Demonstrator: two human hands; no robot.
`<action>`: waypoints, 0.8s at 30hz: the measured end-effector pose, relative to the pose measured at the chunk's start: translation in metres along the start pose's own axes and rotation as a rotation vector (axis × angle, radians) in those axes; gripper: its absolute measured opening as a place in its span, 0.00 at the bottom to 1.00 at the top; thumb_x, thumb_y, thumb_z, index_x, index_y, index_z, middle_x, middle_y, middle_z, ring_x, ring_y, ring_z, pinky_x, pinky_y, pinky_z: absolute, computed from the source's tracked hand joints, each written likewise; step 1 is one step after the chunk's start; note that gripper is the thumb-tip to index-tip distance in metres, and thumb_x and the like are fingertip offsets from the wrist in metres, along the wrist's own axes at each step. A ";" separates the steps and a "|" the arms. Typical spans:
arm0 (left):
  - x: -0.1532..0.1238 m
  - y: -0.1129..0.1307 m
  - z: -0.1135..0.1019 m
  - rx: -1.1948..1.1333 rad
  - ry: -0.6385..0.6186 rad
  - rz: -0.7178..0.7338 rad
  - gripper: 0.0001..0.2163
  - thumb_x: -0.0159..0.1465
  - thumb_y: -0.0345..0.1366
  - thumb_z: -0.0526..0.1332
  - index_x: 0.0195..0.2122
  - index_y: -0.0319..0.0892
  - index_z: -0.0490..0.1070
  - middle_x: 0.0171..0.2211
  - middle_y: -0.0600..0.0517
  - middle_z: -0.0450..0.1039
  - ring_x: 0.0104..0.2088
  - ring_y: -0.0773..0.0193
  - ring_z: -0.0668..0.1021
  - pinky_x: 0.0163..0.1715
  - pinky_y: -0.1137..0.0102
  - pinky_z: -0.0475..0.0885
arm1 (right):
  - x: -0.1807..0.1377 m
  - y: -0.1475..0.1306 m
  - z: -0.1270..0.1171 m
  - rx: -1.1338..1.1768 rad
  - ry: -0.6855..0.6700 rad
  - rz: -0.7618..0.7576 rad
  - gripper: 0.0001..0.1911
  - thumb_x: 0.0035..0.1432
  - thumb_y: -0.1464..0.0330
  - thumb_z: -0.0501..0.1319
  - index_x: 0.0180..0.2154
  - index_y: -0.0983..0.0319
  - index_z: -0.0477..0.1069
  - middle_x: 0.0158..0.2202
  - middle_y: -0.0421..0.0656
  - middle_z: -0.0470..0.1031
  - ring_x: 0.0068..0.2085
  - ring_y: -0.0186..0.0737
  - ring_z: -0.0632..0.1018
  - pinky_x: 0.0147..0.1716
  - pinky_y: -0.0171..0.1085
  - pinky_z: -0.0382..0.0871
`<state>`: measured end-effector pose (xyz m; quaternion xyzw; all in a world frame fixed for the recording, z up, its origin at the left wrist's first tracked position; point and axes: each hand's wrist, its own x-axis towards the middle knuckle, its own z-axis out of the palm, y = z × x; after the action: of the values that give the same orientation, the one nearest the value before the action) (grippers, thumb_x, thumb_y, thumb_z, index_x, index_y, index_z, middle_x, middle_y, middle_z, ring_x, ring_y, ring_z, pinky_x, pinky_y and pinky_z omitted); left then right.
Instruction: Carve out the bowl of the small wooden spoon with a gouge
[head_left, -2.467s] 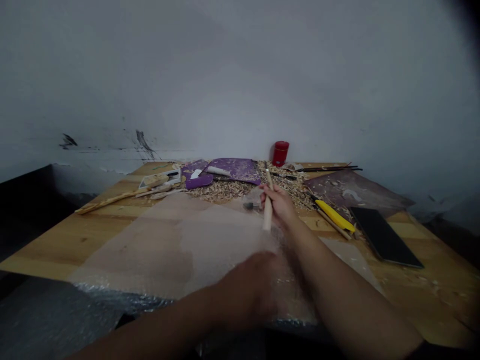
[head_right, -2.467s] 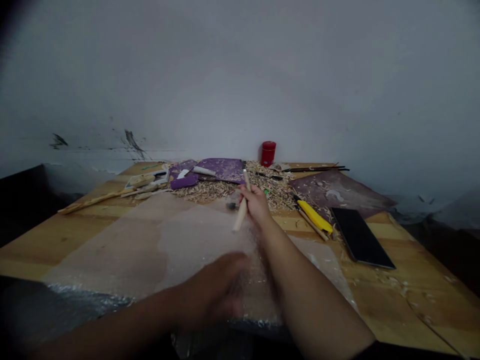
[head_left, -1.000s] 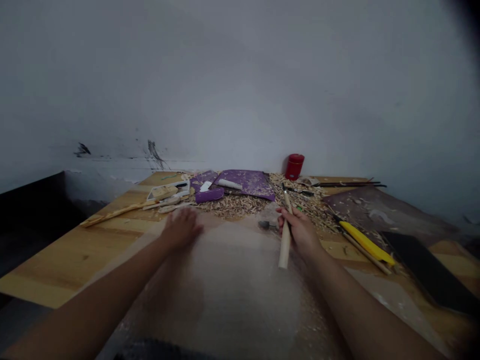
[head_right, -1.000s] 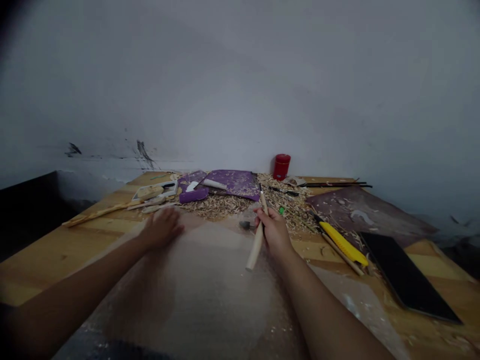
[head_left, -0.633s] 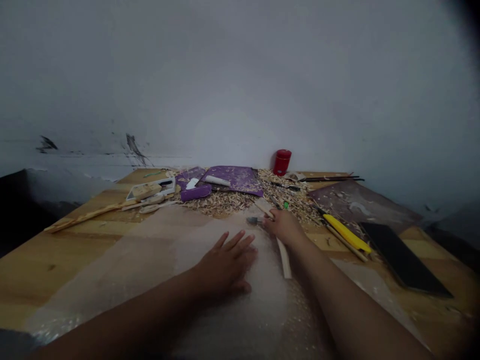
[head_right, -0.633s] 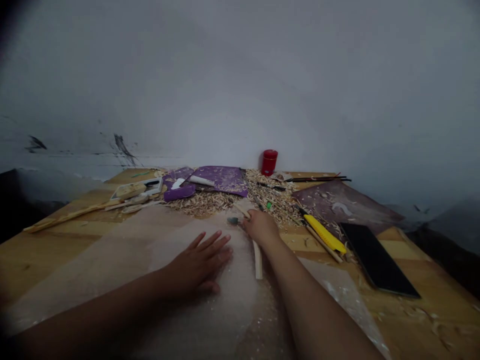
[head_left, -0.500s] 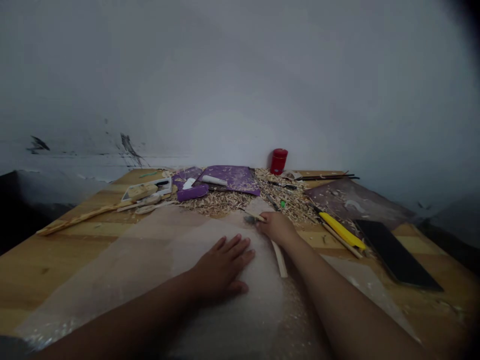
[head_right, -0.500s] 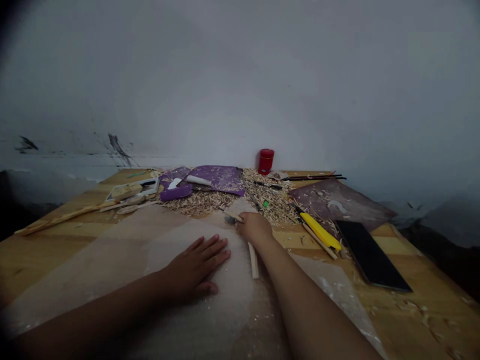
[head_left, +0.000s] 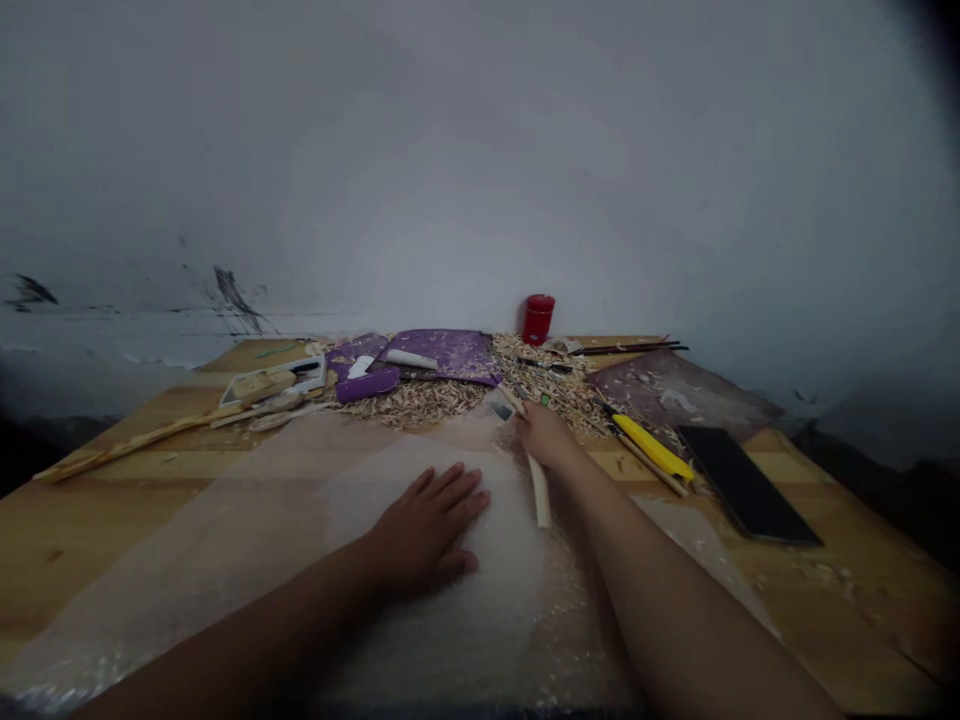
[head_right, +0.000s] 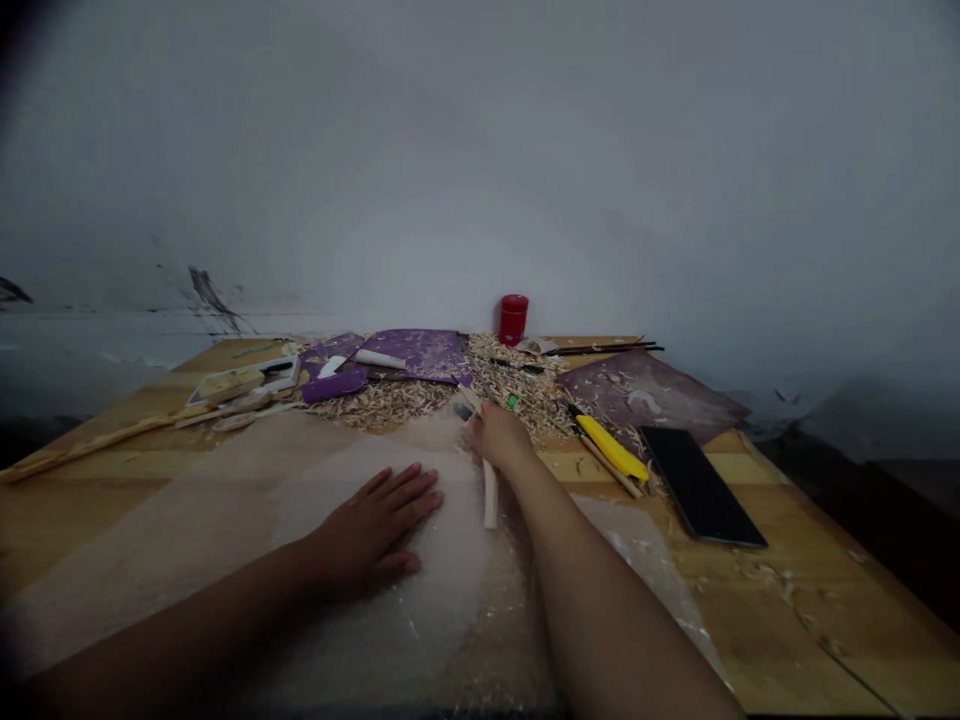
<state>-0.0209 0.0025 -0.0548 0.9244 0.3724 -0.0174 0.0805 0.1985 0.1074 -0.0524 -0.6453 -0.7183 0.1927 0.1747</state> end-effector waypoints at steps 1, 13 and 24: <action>0.002 0.001 -0.002 -0.003 0.002 0.003 0.32 0.57 0.56 0.44 0.60 0.49 0.43 0.63 0.47 0.42 0.61 0.51 0.46 0.56 0.50 0.45 | 0.002 0.003 -0.002 0.039 0.017 0.007 0.14 0.59 0.65 0.55 0.46 0.62 0.64 0.46 0.45 0.66 0.42 0.40 0.72 0.39 0.44 0.68; 0.071 -0.034 -0.017 0.168 0.133 -0.172 0.27 0.59 0.51 0.46 0.57 0.43 0.54 0.59 0.42 0.53 0.59 0.51 0.55 0.54 0.51 0.49 | 0.011 0.014 0.000 0.597 0.303 0.117 0.14 0.59 0.65 0.55 0.46 0.63 0.64 0.46 0.45 0.67 0.41 0.41 0.72 0.38 0.44 0.68; 0.096 0.002 -0.006 0.145 0.069 -0.073 0.31 0.56 0.56 0.47 0.59 0.50 0.49 0.62 0.49 0.47 0.60 0.49 0.50 0.54 0.48 0.48 | 0.015 0.018 0.003 0.848 0.348 0.165 0.14 0.59 0.64 0.54 0.46 0.62 0.64 0.46 0.45 0.67 0.41 0.40 0.72 0.38 0.44 0.68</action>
<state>0.0498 0.0685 -0.0573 0.9137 0.4060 -0.0152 -0.0003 0.2107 0.1242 -0.0639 -0.5948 -0.4824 0.3713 0.5250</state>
